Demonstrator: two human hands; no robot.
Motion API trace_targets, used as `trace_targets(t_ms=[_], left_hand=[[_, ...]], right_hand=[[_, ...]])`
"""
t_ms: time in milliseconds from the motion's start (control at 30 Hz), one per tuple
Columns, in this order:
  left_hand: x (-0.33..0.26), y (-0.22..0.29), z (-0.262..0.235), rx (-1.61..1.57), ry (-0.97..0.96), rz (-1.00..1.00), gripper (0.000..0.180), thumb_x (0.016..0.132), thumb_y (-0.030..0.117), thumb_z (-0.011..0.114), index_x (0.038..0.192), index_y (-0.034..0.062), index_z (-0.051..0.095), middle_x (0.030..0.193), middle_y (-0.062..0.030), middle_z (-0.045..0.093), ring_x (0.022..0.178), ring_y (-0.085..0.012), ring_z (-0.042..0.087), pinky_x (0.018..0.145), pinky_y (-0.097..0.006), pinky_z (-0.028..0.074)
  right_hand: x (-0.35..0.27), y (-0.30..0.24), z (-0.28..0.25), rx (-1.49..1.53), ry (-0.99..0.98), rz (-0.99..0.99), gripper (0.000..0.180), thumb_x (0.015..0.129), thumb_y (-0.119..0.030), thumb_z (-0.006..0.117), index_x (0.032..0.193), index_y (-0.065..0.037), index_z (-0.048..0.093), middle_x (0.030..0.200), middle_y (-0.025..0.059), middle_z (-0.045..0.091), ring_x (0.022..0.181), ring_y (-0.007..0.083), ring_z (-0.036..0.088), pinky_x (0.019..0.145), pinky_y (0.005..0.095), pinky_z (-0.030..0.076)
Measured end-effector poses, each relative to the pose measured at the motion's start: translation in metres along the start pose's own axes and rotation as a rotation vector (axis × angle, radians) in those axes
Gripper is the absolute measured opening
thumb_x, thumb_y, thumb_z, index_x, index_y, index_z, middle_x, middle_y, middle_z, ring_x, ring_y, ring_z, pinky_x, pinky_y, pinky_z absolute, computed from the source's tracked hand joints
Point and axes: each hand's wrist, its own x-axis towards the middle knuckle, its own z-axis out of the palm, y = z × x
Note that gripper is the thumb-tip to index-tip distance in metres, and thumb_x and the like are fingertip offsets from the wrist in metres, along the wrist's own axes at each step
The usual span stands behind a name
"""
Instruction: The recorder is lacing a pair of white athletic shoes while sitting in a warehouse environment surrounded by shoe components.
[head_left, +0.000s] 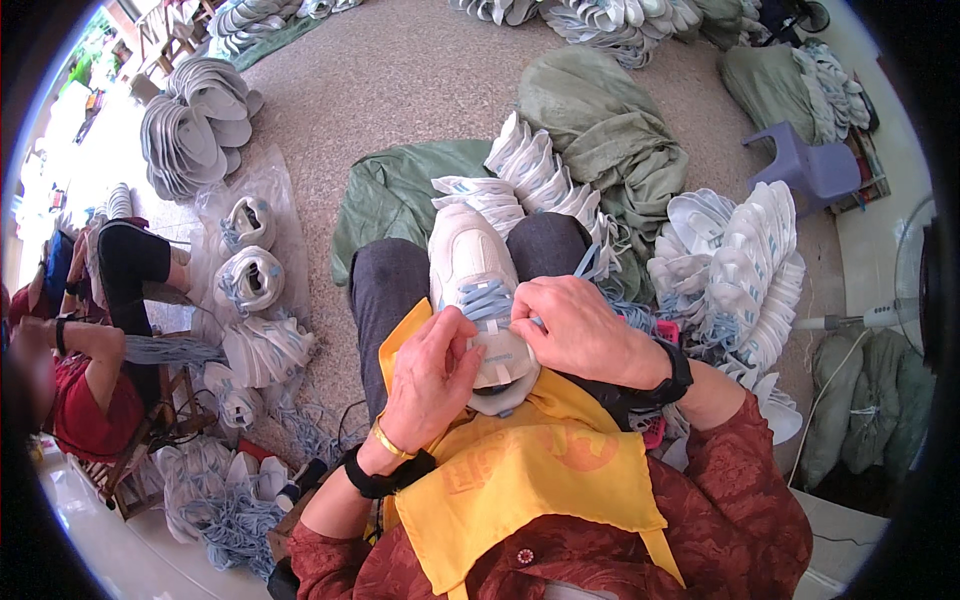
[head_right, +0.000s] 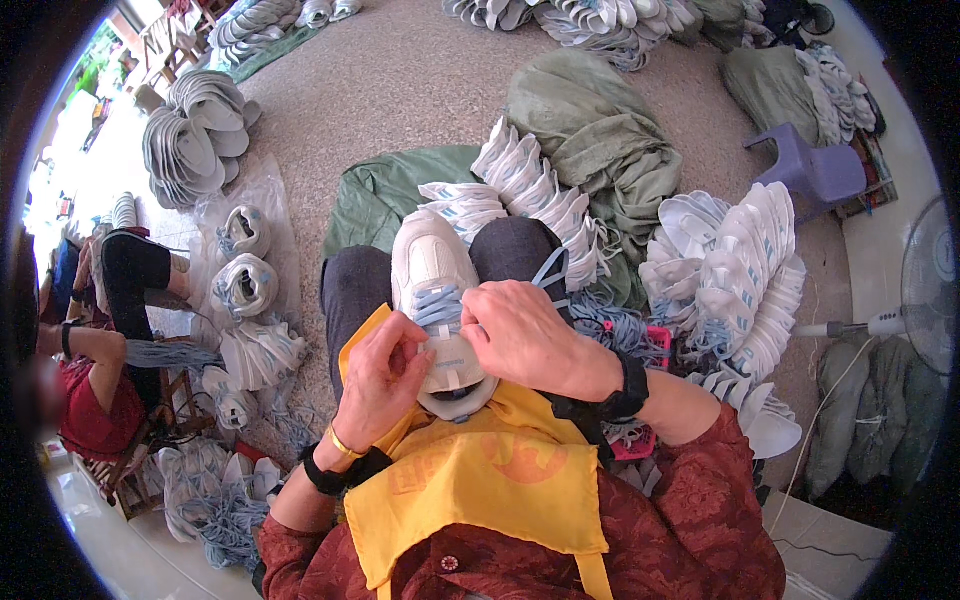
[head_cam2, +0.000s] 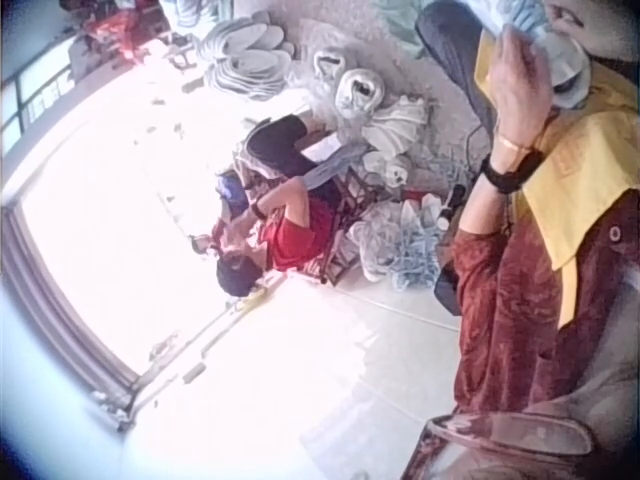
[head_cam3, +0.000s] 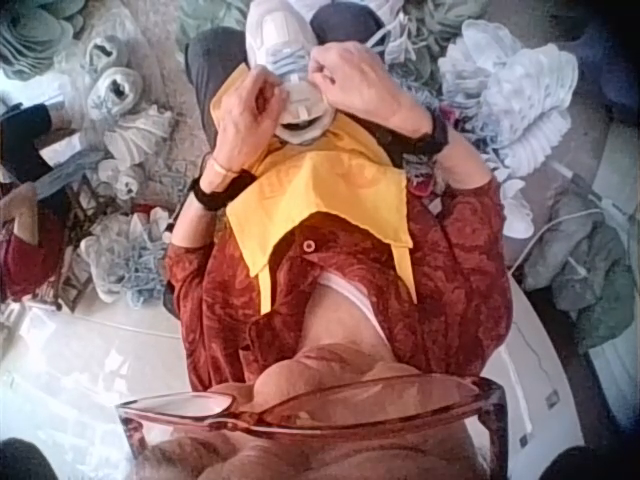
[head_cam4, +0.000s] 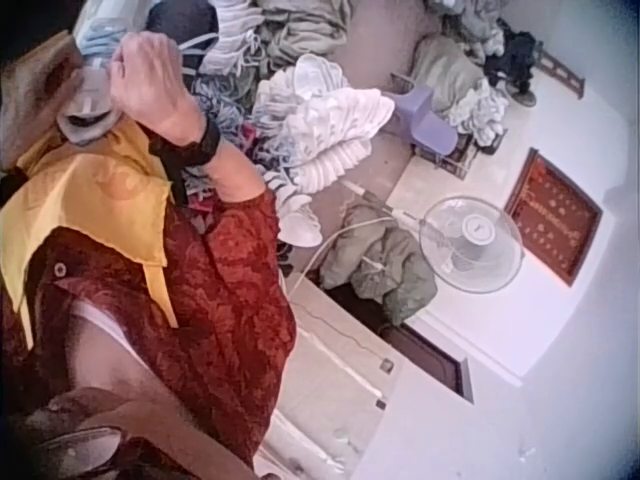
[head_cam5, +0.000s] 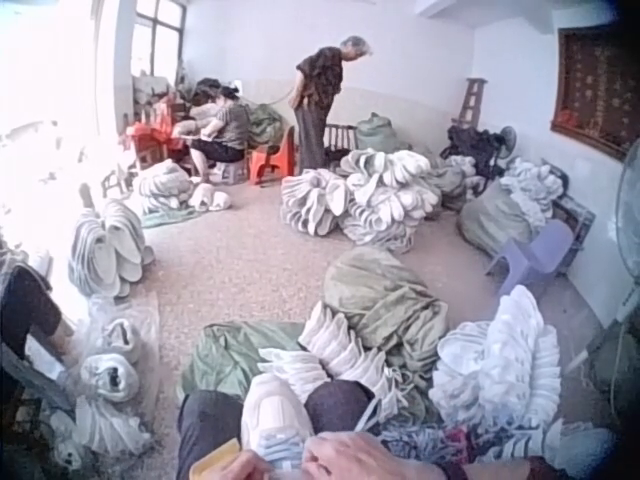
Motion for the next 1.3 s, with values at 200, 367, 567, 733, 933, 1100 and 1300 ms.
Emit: trace_targets(t_ms=[200,367,567,733,933,1100,1300], left_hand=[[0.000,-0.002,0.001,-0.024,-0.003,0.012,0.018,0.087,0.001,0.072,0.098,0.0029,0.058,0.073,-0.0037,0.049,0.062,-0.0158,0.051,0.057,-0.031,0.041],[0.000,-0.003,0.002,-0.021,0.002,0.024,0.018,0.087,0.001,0.072,0.098,0.0030,0.059,0.072,-0.0041,0.050,0.062,-0.0166,0.051,0.057,-0.031,0.041],[0.001,-0.002,0.003,-0.031,0.000,-0.005,0.018,0.087,0.001,0.072,0.099,0.0031,0.059,0.072,-0.0045,0.050,0.061,-0.0172,0.051,0.056,-0.032,0.041],[0.001,-0.001,0.004,-0.026,0.003,-0.005,0.017,0.087,0.002,0.072,0.099,0.0033,0.059,0.071,-0.0040,0.049,0.061,-0.0171,0.050,0.056,-0.032,0.041],[0.001,-0.002,0.005,-0.037,0.007,-0.005,0.017,0.088,0.002,0.072,0.098,0.0034,0.059,0.070,-0.0035,0.048,0.061,-0.0166,0.049,0.056,-0.031,0.040],[0.000,-0.002,0.005,-0.034,0.003,-0.004,0.018,0.087,0.001,0.072,0.099,0.0035,0.058,0.071,-0.0034,0.047,0.061,-0.0165,0.049,0.056,-0.032,0.040],[0.000,-0.001,0.003,-0.020,-0.012,-0.033,0.020,0.086,0.000,0.071,0.099,0.0029,0.056,0.075,-0.0097,0.052,0.061,-0.0248,0.055,0.057,-0.037,0.045]], right_hand=[[0.008,0.005,0.001,-0.044,0.005,-0.096,0.009,0.084,-0.006,0.068,0.082,0.001,0.064,0.080,0.0195,0.068,0.079,0.0424,0.067,0.071,0.0496,0.052],[0.020,0.007,-0.003,-0.021,-0.074,-0.065,0.010,0.084,-0.007,0.067,0.081,0.003,0.064,0.077,0.0206,0.068,0.077,0.0419,0.068,0.070,0.0488,0.052],[0.017,0.004,-0.008,0.149,-0.147,0.086,0.011,0.084,-0.009,0.067,0.080,0.001,0.066,0.079,0.0233,0.070,0.082,0.0444,0.069,0.074,0.0530,0.053],[0.016,0.013,-0.002,0.051,-0.092,-0.047,0.015,0.087,-0.011,0.068,0.085,0.003,0.065,0.079,0.0222,0.069,0.078,0.0410,0.069,0.069,0.0478,0.053],[0.027,0.012,-0.007,-0.015,-0.175,-0.063,0.014,0.086,-0.011,0.067,0.083,0.002,0.064,0.080,0.0218,0.068,0.082,0.0434,0.067,0.072,0.0511,0.051],[0.038,0.014,-0.007,-0.011,-0.210,-0.054,0.013,0.086,-0.011,0.067,0.083,0.001,0.064,0.082,0.0211,0.068,0.084,0.0433,0.066,0.074,0.0519,0.050],[0.027,0.010,-0.011,0.065,-0.088,-0.091,0.016,0.088,-0.012,0.069,0.084,0.001,0.063,0.079,0.0196,0.068,0.079,0.0413,0.067,0.071,0.0494,0.051]])
